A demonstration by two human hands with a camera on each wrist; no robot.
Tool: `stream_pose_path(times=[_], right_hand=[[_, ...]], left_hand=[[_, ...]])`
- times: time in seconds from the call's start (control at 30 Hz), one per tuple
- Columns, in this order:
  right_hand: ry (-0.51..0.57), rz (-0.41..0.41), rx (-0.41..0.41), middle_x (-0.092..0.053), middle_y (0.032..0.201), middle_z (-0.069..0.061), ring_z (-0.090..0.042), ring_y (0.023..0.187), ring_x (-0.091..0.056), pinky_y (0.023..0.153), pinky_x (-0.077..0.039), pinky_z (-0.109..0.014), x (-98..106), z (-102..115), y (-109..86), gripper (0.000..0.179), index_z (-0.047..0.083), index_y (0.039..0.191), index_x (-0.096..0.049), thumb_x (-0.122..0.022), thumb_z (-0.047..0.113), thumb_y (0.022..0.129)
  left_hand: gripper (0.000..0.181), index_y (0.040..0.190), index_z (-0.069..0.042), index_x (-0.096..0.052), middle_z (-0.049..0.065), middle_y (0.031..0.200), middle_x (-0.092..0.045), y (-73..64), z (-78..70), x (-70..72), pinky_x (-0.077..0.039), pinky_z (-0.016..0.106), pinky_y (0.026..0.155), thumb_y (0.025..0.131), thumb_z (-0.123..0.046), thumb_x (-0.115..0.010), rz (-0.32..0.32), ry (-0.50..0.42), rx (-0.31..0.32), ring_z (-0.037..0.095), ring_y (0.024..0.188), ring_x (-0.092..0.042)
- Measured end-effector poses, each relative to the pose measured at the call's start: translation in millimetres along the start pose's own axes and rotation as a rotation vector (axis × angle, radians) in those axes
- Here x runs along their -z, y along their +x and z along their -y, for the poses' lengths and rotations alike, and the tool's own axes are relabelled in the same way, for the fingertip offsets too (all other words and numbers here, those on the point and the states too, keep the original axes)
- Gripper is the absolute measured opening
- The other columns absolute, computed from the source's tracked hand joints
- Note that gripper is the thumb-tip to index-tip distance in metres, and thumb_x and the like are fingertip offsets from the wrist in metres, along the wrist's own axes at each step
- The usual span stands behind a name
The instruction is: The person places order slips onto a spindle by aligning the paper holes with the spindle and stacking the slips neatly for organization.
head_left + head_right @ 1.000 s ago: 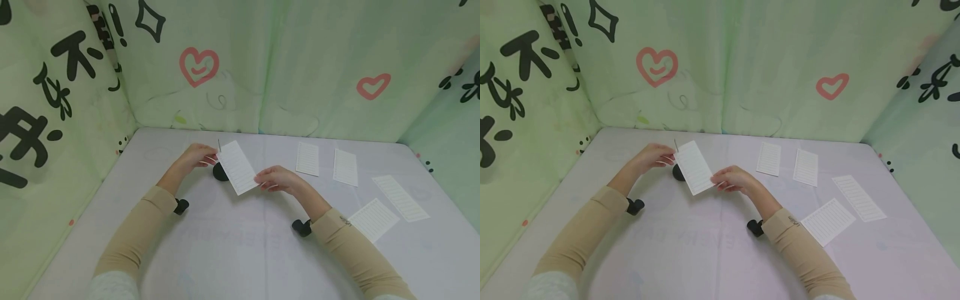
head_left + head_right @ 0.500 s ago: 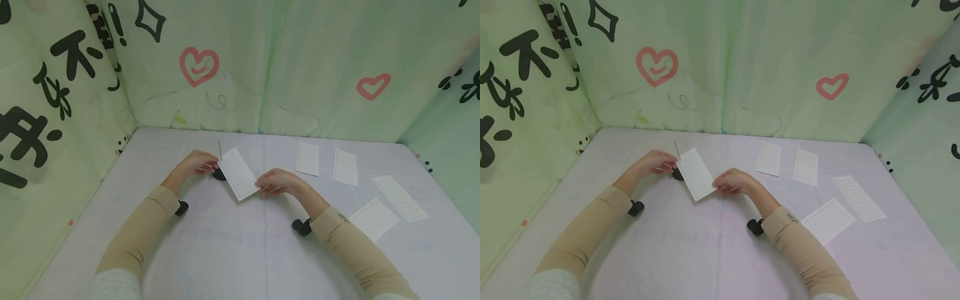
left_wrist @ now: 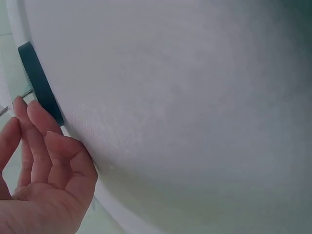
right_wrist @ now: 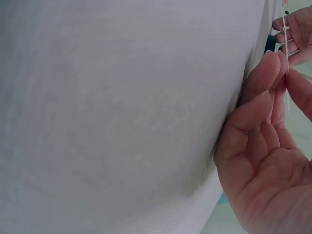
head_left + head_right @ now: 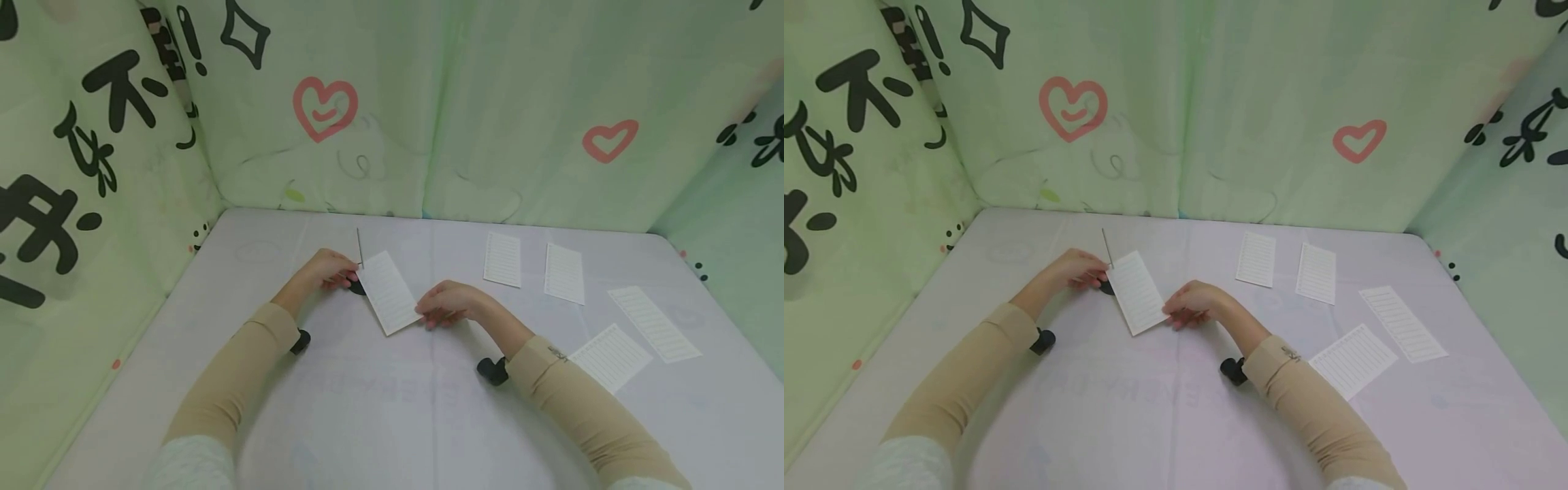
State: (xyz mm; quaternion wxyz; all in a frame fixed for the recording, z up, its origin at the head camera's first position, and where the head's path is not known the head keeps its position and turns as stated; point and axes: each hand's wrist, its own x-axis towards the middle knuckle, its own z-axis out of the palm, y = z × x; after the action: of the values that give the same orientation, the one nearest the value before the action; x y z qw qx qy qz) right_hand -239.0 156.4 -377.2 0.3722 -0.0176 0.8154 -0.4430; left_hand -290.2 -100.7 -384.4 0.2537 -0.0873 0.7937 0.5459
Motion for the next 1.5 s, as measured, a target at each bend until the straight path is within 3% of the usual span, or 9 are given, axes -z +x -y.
stream_pose_path(times=[0.27,0.77,1.13,1.37,1.5], right_hand=[[-0.027,-0.016,-0.037,-0.066,0.072,0.002,-0.011,0.064,-0.061,0.058,-0.042,-0.025,-2.9,1.8,2.0,0.020,0.003,0.097,-0.064,-0.062,0.019,0.086],[-0.062,-0.010,-0.039,-0.066,0.070,0.003,-0.009,0.060,-0.060,0.055,-0.042,-0.022,-5.3,2.2,4.9,0.016,0.004,0.093,-0.064,-0.061,0.017,0.086],[-0.068,-0.008,-0.022,-0.067,0.072,0.002,-0.009,0.060,-0.060,0.055,-0.042,-0.022,-4.6,0.1,4.1,0.017,0.004,0.094,-0.065,-0.062,0.018,0.086],[-0.141,-0.018,0.007,-0.066,0.074,0.002,-0.010,0.064,-0.062,0.061,-0.046,-0.024,-1.1,0.6,-1.2,0.021,0.004,0.095,-0.067,-0.062,0.022,0.086],[-0.183,-0.072,0.077,-0.066,0.077,-0.002,-0.013,0.067,-0.062,0.062,-0.047,-0.026,1.8,0.1,-6.4,0.023,0.002,0.098,-0.067,-0.060,0.022,0.087]], left_hand=[[0.023,0.104,-0.001,-0.063,-0.006,0.060,-0.062,4.2,1.4,-1.2,-0.035,0.021,0.050,0.086,-0.016,-0.062,-0.021,0.032,0.021,0.006,0.050,-0.056],[0.024,0.105,0.001,-0.062,-0.008,0.057,-0.060,6.1,2.8,-3.1,-0.033,0.020,0.047,0.086,-0.014,-0.062,-0.029,0.085,-0.004,0.006,0.046,-0.053],[0.026,0.106,0.000,-0.061,-0.006,0.061,-0.062,5.0,2.1,-2.7,-0.038,0.021,0.048,0.086,-0.016,-0.061,-0.005,0.098,0.004,0.007,0.048,-0.057],[0.024,0.105,-0.001,-0.060,-0.004,0.063,-0.061,2.4,0.8,-3.3,-0.038,0.021,0.047,0.086,-0.016,-0.061,-0.004,0.077,0.023,0.009,0.050,-0.058],[0.024,0.105,-0.001,-0.061,-0.004,0.063,-0.061,1.7,0.2,-4.6,-0.038,0.021,0.047,0.087,-0.016,-0.061,-0.018,0.076,0.034,0.009,0.050,-0.058]])
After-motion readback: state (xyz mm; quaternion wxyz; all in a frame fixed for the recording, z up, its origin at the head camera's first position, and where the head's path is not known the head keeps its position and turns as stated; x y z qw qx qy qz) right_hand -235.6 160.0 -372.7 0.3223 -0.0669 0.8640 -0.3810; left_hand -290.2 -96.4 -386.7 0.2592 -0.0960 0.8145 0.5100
